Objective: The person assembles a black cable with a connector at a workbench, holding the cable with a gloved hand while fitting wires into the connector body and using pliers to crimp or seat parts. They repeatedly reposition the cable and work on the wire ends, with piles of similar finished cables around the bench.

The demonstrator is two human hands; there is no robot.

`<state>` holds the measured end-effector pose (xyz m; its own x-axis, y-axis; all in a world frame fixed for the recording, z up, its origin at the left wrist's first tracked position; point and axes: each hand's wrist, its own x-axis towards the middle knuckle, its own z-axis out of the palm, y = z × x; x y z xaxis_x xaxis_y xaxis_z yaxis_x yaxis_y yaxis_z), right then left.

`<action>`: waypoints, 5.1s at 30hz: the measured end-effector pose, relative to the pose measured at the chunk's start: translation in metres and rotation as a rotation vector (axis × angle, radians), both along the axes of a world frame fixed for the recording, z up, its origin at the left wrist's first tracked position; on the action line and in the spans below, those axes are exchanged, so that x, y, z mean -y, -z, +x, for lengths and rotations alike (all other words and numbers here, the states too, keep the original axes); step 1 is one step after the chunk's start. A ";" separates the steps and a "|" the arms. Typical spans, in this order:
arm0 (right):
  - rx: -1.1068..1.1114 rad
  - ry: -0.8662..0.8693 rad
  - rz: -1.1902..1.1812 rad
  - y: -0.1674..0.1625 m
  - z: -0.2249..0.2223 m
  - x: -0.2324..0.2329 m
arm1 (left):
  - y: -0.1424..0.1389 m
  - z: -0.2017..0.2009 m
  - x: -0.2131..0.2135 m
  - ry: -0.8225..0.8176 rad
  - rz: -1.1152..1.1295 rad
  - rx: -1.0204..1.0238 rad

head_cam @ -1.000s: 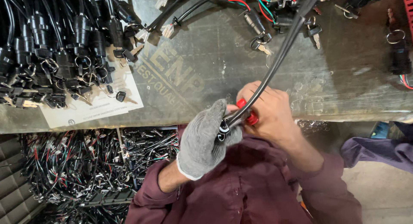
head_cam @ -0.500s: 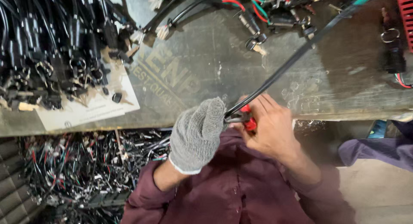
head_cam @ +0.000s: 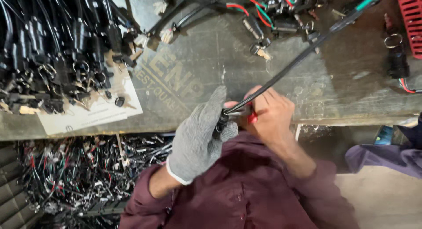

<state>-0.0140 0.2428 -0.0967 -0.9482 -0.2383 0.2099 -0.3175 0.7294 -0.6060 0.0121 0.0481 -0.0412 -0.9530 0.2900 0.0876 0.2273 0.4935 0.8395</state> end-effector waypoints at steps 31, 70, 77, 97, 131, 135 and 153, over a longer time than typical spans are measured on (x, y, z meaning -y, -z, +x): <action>0.056 -0.352 -0.208 0.006 -0.020 -0.013 | -0.003 0.005 0.008 0.135 0.412 0.252; 0.267 0.135 -0.592 -0.038 0.015 0.010 | 0.043 -0.007 -0.001 0.224 0.091 0.201; 0.330 -0.832 -0.785 -0.098 0.012 0.025 | 0.009 -0.022 0.005 0.275 0.082 0.055; 0.513 -0.502 -0.366 -0.130 0.006 -0.051 | 0.013 0.012 -0.048 0.447 0.509 -0.216; 0.517 -0.050 -0.473 0.048 0.023 -0.019 | 0.035 -0.019 0.003 -0.194 0.646 0.102; 0.393 -0.264 -0.645 0.043 0.012 -0.024 | 0.039 -0.007 -0.002 -0.167 0.578 0.332; 0.394 -0.103 -0.591 0.029 0.020 -0.001 | 0.023 -0.021 0.009 0.006 0.050 -0.119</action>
